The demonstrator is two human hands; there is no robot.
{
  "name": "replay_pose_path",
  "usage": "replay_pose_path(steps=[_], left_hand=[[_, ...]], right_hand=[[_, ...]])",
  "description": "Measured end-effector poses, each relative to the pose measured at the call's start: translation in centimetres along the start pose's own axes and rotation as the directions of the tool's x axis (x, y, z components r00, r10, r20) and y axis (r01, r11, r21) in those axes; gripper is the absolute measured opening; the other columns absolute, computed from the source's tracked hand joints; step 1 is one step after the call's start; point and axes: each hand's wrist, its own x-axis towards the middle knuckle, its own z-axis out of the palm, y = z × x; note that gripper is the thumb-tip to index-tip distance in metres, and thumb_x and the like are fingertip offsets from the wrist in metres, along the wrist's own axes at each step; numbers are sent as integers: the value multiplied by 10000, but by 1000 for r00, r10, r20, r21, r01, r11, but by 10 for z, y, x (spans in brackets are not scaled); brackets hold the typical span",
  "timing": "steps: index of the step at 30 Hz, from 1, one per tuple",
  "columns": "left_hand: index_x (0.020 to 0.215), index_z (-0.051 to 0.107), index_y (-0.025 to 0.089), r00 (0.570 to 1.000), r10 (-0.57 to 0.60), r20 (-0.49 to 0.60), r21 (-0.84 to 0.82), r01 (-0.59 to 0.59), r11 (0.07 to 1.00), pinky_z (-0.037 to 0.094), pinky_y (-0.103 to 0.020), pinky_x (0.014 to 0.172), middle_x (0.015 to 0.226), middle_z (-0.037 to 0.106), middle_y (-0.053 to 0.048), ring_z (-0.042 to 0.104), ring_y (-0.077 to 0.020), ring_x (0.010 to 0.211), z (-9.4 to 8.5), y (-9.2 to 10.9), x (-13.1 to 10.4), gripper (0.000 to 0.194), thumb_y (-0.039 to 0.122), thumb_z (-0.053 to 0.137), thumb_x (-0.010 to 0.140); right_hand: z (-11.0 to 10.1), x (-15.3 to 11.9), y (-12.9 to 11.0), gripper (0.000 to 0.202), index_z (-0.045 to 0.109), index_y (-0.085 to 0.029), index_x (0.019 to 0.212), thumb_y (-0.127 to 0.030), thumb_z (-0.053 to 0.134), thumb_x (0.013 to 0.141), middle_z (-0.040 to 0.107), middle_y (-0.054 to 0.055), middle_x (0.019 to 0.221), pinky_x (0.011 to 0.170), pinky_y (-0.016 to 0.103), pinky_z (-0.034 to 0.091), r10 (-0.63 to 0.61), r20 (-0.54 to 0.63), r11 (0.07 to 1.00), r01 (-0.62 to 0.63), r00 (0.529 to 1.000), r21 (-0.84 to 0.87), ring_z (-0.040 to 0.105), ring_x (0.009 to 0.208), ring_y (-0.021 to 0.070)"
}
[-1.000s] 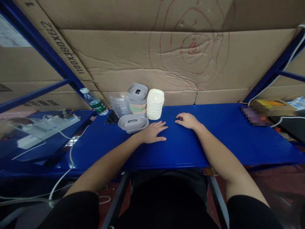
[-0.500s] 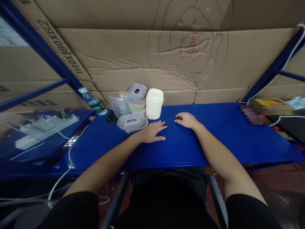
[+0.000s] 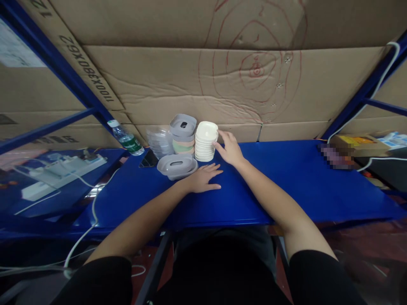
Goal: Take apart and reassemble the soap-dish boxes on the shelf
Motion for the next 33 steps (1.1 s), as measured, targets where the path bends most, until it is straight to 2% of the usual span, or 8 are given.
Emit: replay_pose_path(steps=[2, 6, 10, 15, 20, 27, 33], left_hand=[[1594, 413, 216, 1000, 2, -2, 0, -2, 1000, 186, -567, 1274, 1708, 267, -163, 213, -363, 1599, 0, 0, 0, 848, 757, 488, 945], [1600, 405, 196, 1000, -1, -3, 3, 1, 1000, 188, -573, 1275, 1704, 273, -176, 215, -378, 1595, 2, -1, 1, 859, 742, 508, 945], [1600, 405, 200, 1000, 11, -16, -1, -11, 1000, 189, -590, 1272, 1704, 275, -172, 221, -384, 1592, 4, -2, 2, 858, 738, 518, 941], [1594, 413, 204, 1000, 6, -13, -13, -7, 1000, 193, -582, 1274, 1703, 281, -173, 216, -371, 1596, 4, -2, 2, 856, 739, 525, 935], [1592, 416, 227, 1000, 3, -23, -17, -4, 1000, 194, -596, 1269, 1704, 284, -162, 219, -372, 1595, 5, -3, 2, 850, 755, 511, 932], [1598, 410, 215, 1000, 2, -16, -23, -2, 1000, 196, -587, 1271, 1705, 270, -172, 217, -367, 1597, 3, -4, 1, 866, 753, 524, 929], [1577, 445, 223, 1000, 6, -24, -37, -7, 999, 198, -594, 1269, 1696, 288, -170, 226, -375, 1592, 1, -2, 0, 844, 754, 529, 927]], right_hand=[[12, 10, -9, 663, 524, -251, 1503, -682, 454, 1004, 555, 145, 1462, 1195, 504, 400, 1, -18, 999, 0, 1000, 40, 515, 1384, 314], [35, 16, -17, 630, 620, -214, 1421, -658, 514, 987, 528, 171, 1470, 1208, 467, 392, 87, -46, 988, -80, 995, 130, 498, 1416, 305], [44, 12, -17, 555, 641, -228, 1395, -573, 602, 962, 515, 165, 1515, 1192, 472, 410, 106, -41, 982, -98, 994, 162, 484, 1439, 305], [40, 13, -15, 366, 699, -239, 1249, -447, 639, 954, 608, 144, 1430, 1168, 463, 424, 85, -76, 982, -70, 994, 175, 535, 1390, 289], [36, 14, -19, 229, 712, -261, 1097, -404, 686, 920, 622, 120, 1406, 1152, 486, 418, 88, -126, 975, -59, 988, 213, 558, 1352, 298], [18, 15, -19, 229, 669, -245, 1085, -424, 675, 942, 551, 148, 1449, 1170, 475, 397, 19, -169, 988, 8, 985, 154, 503, 1409, 291], [-5, 8, -10, 237, 666, -254, 1079, -452, 669, 949, 554, 139, 1462, 1121, 506, 443, 30, -175, 993, -10, 984, 117, 507, 1406, 315]])
